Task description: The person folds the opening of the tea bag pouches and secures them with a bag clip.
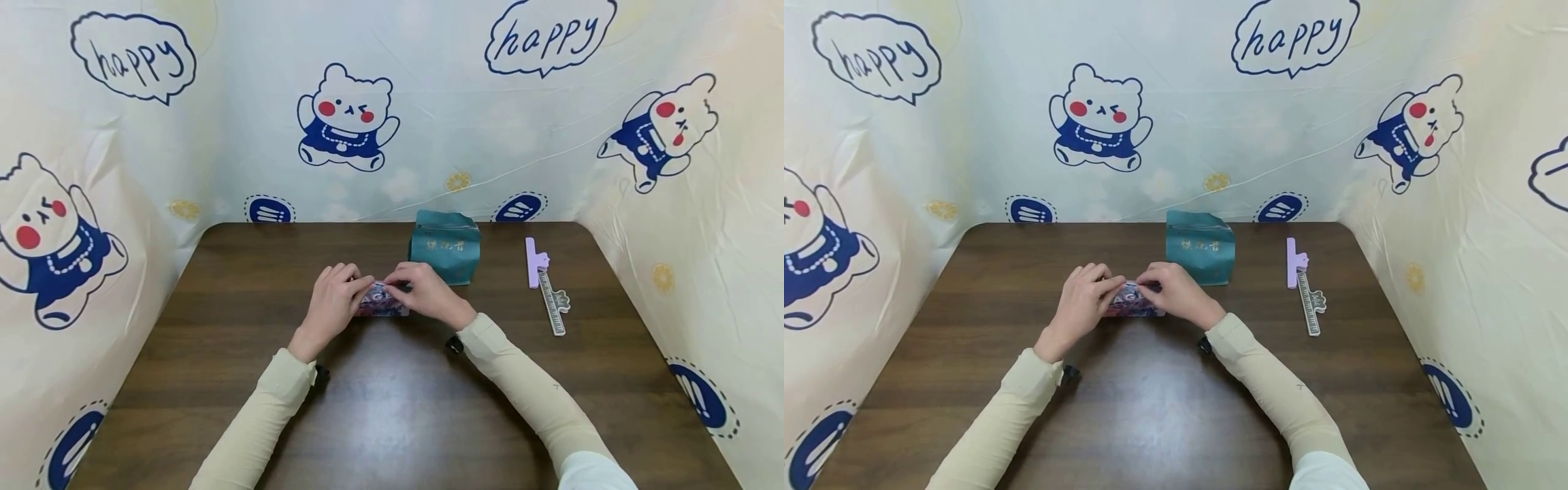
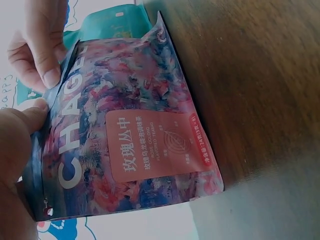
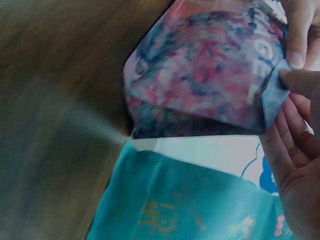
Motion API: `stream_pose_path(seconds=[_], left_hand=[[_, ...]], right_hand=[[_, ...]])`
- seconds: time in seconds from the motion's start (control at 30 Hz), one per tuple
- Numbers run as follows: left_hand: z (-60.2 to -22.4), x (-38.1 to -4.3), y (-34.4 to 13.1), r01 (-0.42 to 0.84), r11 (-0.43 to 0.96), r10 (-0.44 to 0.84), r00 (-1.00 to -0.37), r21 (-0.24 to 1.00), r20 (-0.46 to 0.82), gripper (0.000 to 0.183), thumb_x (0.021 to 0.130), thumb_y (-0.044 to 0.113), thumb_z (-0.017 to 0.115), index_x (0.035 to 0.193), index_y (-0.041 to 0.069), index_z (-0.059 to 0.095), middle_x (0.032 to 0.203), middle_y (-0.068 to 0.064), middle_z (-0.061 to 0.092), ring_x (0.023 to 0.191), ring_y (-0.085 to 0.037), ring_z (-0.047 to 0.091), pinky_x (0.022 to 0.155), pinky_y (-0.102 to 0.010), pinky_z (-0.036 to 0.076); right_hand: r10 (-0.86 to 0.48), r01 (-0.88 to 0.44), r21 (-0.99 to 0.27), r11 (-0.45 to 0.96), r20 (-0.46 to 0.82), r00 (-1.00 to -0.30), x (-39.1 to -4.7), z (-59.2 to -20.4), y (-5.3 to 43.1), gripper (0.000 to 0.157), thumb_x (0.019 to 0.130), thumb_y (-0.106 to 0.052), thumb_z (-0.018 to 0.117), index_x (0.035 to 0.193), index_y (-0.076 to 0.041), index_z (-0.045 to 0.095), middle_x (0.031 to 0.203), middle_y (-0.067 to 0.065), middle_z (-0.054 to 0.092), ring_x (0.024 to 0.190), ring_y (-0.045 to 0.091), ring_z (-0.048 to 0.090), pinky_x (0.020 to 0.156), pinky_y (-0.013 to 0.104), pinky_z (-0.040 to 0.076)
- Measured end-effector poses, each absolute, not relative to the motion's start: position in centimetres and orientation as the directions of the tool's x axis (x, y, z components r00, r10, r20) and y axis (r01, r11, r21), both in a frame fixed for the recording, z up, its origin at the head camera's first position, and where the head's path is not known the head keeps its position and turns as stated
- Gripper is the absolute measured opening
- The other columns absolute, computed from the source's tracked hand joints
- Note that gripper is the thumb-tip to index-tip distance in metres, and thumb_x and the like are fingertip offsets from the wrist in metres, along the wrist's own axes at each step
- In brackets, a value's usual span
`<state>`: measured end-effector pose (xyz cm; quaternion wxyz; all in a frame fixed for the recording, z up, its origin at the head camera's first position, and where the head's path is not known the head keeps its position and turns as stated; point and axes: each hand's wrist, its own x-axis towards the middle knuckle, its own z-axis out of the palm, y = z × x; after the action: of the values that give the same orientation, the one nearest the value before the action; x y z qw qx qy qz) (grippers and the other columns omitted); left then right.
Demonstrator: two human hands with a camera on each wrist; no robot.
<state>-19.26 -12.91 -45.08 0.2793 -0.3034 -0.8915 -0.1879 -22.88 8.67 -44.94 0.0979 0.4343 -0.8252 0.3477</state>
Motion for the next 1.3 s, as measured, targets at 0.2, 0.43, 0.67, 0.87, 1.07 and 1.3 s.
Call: stream_pose_path(seconds=[0.2,0.43,0.67,0.87,1.07,1.3], left_hand=[[-45.2,-19.2,-12.9,0.652,0.739,0.434,-0.653,0.17,0.621,0.013,0.088,0.023,0.066,0.093,0.015,0.074,0.074,0.001,0.05,0.066,-0.016,0.042,0.061,-0.029,0.027],[-45.2,-19.3,-12.9,0.659,0.732,0.437,-0.648,0.172,0.623,0.013,0.087,0.023,0.066,0.093,0.015,0.074,0.075,0.002,0.05,0.067,-0.016,0.041,0.062,-0.029,0.026],[-45.3,-19.3,-12.7,0.662,0.728,0.449,-0.658,0.179,0.605,0.014,0.089,0.024,0.064,0.094,0.015,0.074,0.076,0.002,0.05,0.069,-0.016,0.043,0.063,-0.03,0.027],[-45.3,-19.3,-12.6,0.655,0.733,0.444,-0.664,0.183,0.601,0.014,0.089,0.023,0.064,0.095,0.016,0.074,0.076,0.002,0.05,0.069,-0.016,0.042,0.063,-0.03,0.027],[-45.4,-19.2,-12.5,0.657,0.733,0.445,-0.659,0.176,0.607,0.014,0.089,0.024,0.064,0.095,0.016,0.074,0.076,0.002,0.051,0.068,-0.016,0.043,0.063,-0.03,0.027],[-45.3,-19.1,-12.7,0.655,0.735,0.447,-0.661,0.173,0.603,0.014,0.088,0.024,0.064,0.095,0.016,0.074,0.076,0.002,0.051,0.068,-0.016,0.043,0.063,-0.03,0.027]], right_hand=[[-0.696,-0.852,-0.37,0.372,0.497,-0.519,-22.8,-45.0,8.9,0.012,0.086,-0.011,0.067,0.095,-0.009,0.074,0.079,-0.005,0.058,0.07,0.002,0.05,0.062,0.016,0.044],[-0.731,-0.841,-0.412,0.352,0.44,-0.521,-23.1,-44.3,9.0,0.012,0.084,-0.01,0.068,0.096,-0.009,0.073,0.081,-0.003,0.062,0.071,0.002,0.054,0.063,0.016,0.047],[-0.776,-0.843,-0.408,0.351,0.378,-0.505,-23.0,-43.8,9.6,0.018,0.084,-0.007,0.068,0.102,-0.009,0.073,0.081,-0.003,0.061,0.069,0.004,0.052,0.061,0.018,0.045],[-0.737,-0.812,-0.465,0.352,0.397,-0.547,-23.1,-44.5,10.2,0.016,0.085,-0.013,0.068,0.1,-0.013,0.073,0.084,-0.007,0.063,0.073,0.001,0.053,0.063,0.02,0.047],[-0.731,-0.811,-0.476,0.34,0.409,-0.547,-23.1,-45.0,10.6,0.016,0.085,-0.011,0.068,0.1,-0.011,0.072,0.084,-0.006,0.06,0.074,0.003,0.052,0.065,0.02,0.046],[-0.755,-0.832,-0.437,0.341,0.4,-0.52,-23.0,-44.8,10.6,0.022,0.084,-0.003,0.065,0.105,-0.01,0.071,0.085,-0.004,0.058,0.075,0.005,0.049,0.066,0.019,0.045]])
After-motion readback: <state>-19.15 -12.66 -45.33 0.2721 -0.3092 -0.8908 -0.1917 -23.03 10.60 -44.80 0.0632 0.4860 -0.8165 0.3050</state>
